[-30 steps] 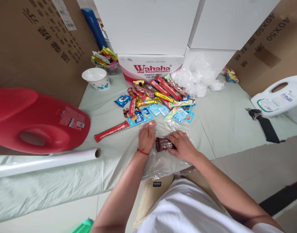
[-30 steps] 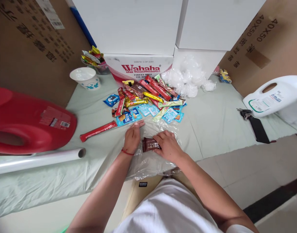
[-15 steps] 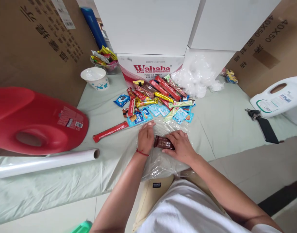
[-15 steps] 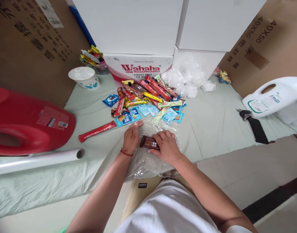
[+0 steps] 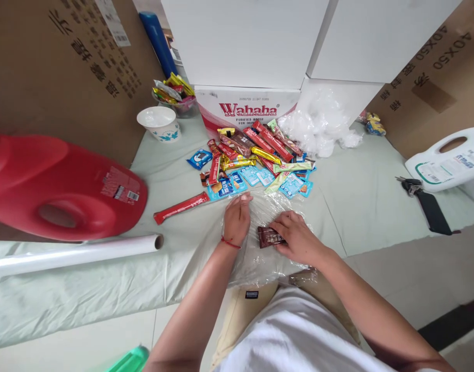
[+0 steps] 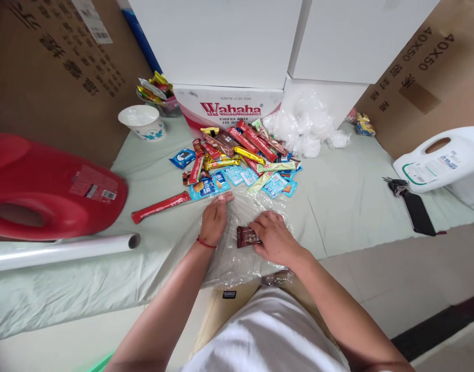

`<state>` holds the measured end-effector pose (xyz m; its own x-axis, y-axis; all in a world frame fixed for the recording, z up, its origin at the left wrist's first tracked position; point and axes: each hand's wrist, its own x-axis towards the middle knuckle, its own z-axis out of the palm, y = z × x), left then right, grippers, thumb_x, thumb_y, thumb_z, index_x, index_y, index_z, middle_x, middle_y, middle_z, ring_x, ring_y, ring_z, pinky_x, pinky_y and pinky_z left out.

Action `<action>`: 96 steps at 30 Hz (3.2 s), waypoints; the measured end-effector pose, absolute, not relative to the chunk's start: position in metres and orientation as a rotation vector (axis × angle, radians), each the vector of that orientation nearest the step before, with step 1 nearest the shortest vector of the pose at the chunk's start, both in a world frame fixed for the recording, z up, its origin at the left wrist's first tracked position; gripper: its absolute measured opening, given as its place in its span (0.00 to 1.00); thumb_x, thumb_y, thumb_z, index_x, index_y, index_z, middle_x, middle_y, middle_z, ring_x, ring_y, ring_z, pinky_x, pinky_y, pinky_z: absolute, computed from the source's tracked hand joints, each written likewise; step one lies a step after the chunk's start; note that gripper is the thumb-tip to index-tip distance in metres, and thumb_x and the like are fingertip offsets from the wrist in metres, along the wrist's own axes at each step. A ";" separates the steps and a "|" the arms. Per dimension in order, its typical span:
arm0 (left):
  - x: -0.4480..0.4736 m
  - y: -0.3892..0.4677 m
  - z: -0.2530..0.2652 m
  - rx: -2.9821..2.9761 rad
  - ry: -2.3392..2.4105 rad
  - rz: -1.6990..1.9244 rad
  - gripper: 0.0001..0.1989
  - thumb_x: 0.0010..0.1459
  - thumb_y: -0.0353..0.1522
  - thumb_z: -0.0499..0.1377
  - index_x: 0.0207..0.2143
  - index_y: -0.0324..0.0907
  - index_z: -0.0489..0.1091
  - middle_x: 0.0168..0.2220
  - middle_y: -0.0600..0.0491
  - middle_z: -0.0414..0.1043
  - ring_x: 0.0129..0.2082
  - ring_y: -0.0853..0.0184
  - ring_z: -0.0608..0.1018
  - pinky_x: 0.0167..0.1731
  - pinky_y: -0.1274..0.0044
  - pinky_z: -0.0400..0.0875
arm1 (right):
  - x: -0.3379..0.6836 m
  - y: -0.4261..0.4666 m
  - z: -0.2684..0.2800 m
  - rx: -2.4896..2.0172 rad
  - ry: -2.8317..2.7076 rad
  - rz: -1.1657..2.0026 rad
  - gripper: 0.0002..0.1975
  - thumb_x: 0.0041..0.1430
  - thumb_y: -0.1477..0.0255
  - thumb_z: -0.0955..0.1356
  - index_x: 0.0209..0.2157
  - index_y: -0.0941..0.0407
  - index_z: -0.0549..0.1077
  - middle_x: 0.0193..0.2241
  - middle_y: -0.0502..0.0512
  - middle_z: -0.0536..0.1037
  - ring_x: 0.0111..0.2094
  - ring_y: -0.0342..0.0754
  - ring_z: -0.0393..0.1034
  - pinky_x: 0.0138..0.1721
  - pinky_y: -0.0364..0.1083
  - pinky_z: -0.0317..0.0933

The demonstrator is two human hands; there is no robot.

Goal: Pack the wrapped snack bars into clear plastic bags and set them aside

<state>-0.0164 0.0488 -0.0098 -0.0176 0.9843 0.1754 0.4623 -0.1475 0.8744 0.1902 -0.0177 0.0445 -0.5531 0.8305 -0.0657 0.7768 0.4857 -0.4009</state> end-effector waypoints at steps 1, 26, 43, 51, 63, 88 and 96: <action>-0.016 0.049 -0.010 1.660 1.519 1.121 0.35 0.73 0.48 0.38 0.45 0.39 0.81 0.53 0.43 0.80 0.58 0.55 0.78 0.63 0.60 0.66 | 0.193 -0.018 0.045 -1.399 -2.579 0.599 0.28 0.59 0.70 0.72 0.61 0.60 0.72 0.53 0.65 0.74 0.56 0.62 0.59 0.57 0.59 0.56; -0.020 0.049 -0.012 1.609 1.496 1.157 0.31 0.74 0.45 0.39 0.46 0.40 0.80 0.52 0.45 0.81 0.57 0.59 0.79 0.63 0.61 0.69 | 0.167 -0.004 0.034 -1.355 -2.614 0.472 0.31 0.60 0.59 0.75 0.59 0.61 0.72 0.51 0.66 0.75 0.60 0.64 0.59 0.63 0.62 0.49; -0.020 0.043 0.001 1.302 1.272 1.377 0.28 0.70 0.50 0.49 0.44 0.43 0.82 0.53 0.48 0.81 0.59 0.58 0.78 0.65 0.63 0.66 | 0.201 -0.029 0.047 -1.159 -2.371 0.507 0.23 0.69 0.59 0.68 0.60 0.54 0.71 0.54 0.64 0.75 0.59 0.60 0.65 0.59 0.63 0.61; -0.027 0.055 -0.003 1.098 1.246 1.389 0.30 0.71 0.49 0.45 0.44 0.41 0.81 0.54 0.45 0.80 0.63 0.58 0.74 0.68 0.60 0.61 | 0.204 -0.127 0.017 -1.125 -2.602 0.236 0.26 0.67 0.66 0.71 0.64 0.51 0.67 0.58 0.60 0.75 0.63 0.60 0.62 0.69 0.72 0.48; -0.072 0.050 0.005 2.034 1.449 0.979 0.11 0.58 0.34 0.59 0.40 0.47 0.80 0.57 0.46 0.77 0.68 0.48 0.66 0.67 0.48 0.58 | 0.217 -0.075 0.053 -1.235 -2.261 0.638 0.11 0.69 0.73 0.66 0.45 0.49 0.81 0.42 0.58 0.79 0.45 0.54 0.70 0.46 0.55 0.69; -0.101 -0.029 -0.011 1.630 1.612 1.017 0.12 0.63 0.42 0.58 0.32 0.48 0.76 0.39 0.51 0.82 0.46 0.58 0.82 0.69 0.55 0.57 | 0.249 0.063 0.047 -1.448 -2.059 1.689 0.23 0.48 0.61 0.75 0.45 0.58 0.79 0.26 0.46 0.73 0.27 0.43 0.65 0.31 0.42 0.57; -0.090 -0.042 0.023 1.687 2.118 1.686 0.13 0.58 0.32 0.60 0.47 0.47 0.72 0.45 0.46 0.74 0.50 0.52 0.76 0.55 0.55 0.70 | 0.247 0.070 0.037 -1.609 -2.071 1.417 0.16 0.52 0.64 0.72 0.41 0.57 0.78 0.26 0.47 0.73 0.28 0.45 0.67 0.31 0.43 0.58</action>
<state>-0.0904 -0.0420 0.0229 -0.4397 0.6765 0.5908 0.7274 -0.1176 0.6761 0.2469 0.0704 0.0371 -0.4079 0.8214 -0.3987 0.6692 -0.0282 -0.7426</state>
